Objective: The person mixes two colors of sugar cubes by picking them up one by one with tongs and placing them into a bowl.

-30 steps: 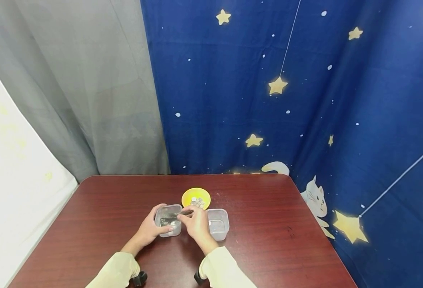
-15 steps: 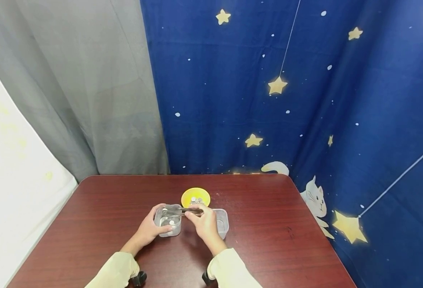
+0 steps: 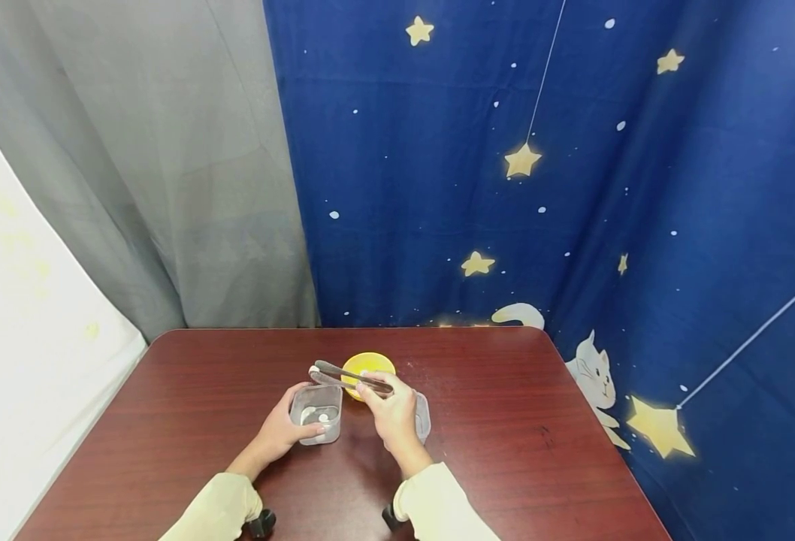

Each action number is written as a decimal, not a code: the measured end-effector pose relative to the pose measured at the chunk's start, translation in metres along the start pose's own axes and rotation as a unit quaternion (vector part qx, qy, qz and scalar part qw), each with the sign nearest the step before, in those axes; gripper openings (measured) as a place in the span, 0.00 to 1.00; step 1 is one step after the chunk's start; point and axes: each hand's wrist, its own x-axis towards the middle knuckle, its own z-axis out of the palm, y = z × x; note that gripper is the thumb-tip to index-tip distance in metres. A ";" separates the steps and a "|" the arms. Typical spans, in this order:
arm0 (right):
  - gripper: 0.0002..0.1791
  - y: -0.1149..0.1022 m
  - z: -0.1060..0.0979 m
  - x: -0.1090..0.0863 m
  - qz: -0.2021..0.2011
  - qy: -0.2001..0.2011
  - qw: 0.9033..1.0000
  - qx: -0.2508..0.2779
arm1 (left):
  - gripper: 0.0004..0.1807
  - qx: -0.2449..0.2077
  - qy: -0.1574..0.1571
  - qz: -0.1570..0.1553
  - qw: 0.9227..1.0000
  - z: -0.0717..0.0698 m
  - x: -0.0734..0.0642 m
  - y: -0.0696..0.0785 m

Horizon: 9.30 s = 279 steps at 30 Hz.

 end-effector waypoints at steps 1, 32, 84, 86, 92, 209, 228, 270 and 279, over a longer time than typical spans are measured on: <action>0.12 0.003 0.000 0.003 0.003 0.007 1.000 0.003 | 0.53 0.001 0.001 0.000 1.000 0.000 0.000 0.000; 0.14 -0.060 -0.048 0.040 -0.086 0.106 0.986 0.091 | 0.52 -0.001 0.002 0.000 1.000 0.001 -0.001 -0.003; 0.16 0.007 -0.005 0.019 0.058 -0.149 0.985 -0.067 | 0.52 -0.008 0.003 0.009 1.000 0.001 -0.002 0.001; 0.16 0.008 -0.001 0.019 0.053 -0.156 0.985 -0.059 | 0.53 -0.008 0.002 0.012 1.000 0.001 -0.002 0.000; 0.15 0.009 0.007 0.019 0.059 -0.184 0.979 -0.057 | 0.53 -0.007 0.003 0.013 1.000 0.002 0.000 -0.001; 0.15 -0.059 -0.052 0.038 -0.044 0.088 0.987 0.130 | 0.52 -0.007 0.008 0.007 1.000 0.001 -0.004 -0.001; 0.14 -0.042 -0.034 0.023 -0.001 -0.070 0.997 0.021 | 0.52 -0.005 0.011 0.008 1.000 0.003 -0.003 -0.001; 0.10 0.013 0.024 0.013 0.012 -0.175 0.975 -0.137 | 0.52 -0.013 0.005 0.013 1.000 0.002 0.002 -0.002; 0.09 0.015 0.023 0.014 0.018 -0.179 0.971 -0.155 | 0.52 -0.013 0.006 0.017 1.000 0.001 0.002 -0.002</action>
